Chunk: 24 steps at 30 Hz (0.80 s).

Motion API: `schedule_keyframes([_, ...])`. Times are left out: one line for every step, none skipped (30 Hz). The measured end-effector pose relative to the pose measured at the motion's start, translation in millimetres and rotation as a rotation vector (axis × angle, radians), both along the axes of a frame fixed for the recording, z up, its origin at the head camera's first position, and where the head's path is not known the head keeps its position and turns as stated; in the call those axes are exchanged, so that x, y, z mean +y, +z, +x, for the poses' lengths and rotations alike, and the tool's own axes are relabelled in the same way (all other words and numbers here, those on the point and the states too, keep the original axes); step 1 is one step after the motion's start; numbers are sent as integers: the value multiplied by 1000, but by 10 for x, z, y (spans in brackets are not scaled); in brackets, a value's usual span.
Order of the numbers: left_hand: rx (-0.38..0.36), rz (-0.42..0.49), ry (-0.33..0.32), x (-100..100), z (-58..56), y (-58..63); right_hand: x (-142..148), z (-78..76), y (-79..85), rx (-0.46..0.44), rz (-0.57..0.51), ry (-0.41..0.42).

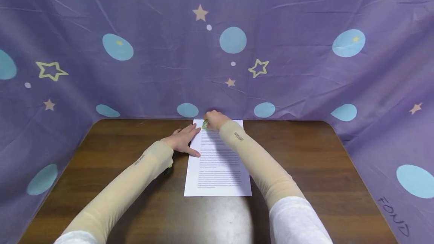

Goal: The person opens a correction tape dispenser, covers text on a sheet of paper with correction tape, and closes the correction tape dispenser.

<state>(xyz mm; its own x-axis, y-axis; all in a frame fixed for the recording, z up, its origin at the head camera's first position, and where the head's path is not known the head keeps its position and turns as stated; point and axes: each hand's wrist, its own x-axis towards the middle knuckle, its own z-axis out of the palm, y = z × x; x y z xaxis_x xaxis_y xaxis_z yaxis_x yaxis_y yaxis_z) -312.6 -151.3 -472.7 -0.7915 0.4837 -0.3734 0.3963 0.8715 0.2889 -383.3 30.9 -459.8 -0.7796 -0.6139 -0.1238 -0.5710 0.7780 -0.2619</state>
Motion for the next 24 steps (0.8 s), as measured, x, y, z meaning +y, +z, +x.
schedule_keyframes([0,-1,2,-4,2,-1,-4,-2,-10,4,2,2])
schedule_keyframes([-1,-8,4,-6,2,-8,-9,-3,-20,2,4,0])
schedule_keyframes([-2,-16,5,-7,4,-13,-12,-4,-30,0,6,-3])
schedule_keyframes([0,-12,4,-7,14,-17,-15,-3,-37,-3,9,-6])
schedule_keyframes([2,-16,2,-7,16,-19,-15,0,-42,-7,12,-13])
schedule_keyframes([3,-13,0,-6,19,-13,-15,3,-44,-11,14,-19])
schedule_keyframes([4,-12,-1,-5,20,-8,-13,7,-45,-13,16,-24])
schedule_keyframes([2,-19,-1,-1,21,-5,-11,12,-41,-14,16,-29])
schedule_keyframes([3,-20,0,1,22,5,-6,16,-36,-12,17,-29])
schedule_keyframes([4,-16,0,4,24,15,-1,18,-30,-11,20,-29])
schedule_keyframes([1,-33,3,11,31,43,5,17,-25,-10,23,-30])
schedule_keyframes([0,-36,5,12,31,52,12,14,-20,-9,25,-30])
schedule_keyframes([1,-36,6,14,28,54,19,9,-15,-12,27,-30])
schedule_keyframes([3,-38,8,14,24,57,26,2,-9,-16,28,-30])
schedule_keyframes([4,-33,7,15,20,57,32,-6,-6,-21,28,-30])
schedule_keyframes([4,-28,6,16,17,59,40,-14,-1,-29,25,-30])
schedule_keyframes([3,-31,6,16,11,54,47,-21,4,-35,23,-32])
schedule_keyframes([4,-30,6,18,6,50,54,-28,6,-39,21,-33])
schedule_keyframes([2,-30,5,20,1,45,74,-54,-16,-25,-4,-13])
schedule_keyframes([0,-28,5,22,-3,43,79,-66,-19,-25,-7,-11])
schedule_keyframes([-1,-29,5,24,-9,39,85,-70,-16,-30,-7,-14])
schedule_keyframes([-3,-32,6,24,-13,37,93,-69,-10,-33,-6,-17])
schedule_keyframes([-3,-36,6,25,-18,32,100,-66,-9,-27,-3,-19])
schedule_keyframes([-3,-34,6,24,-22,31,108,-59,-3,-22,-2,-18])
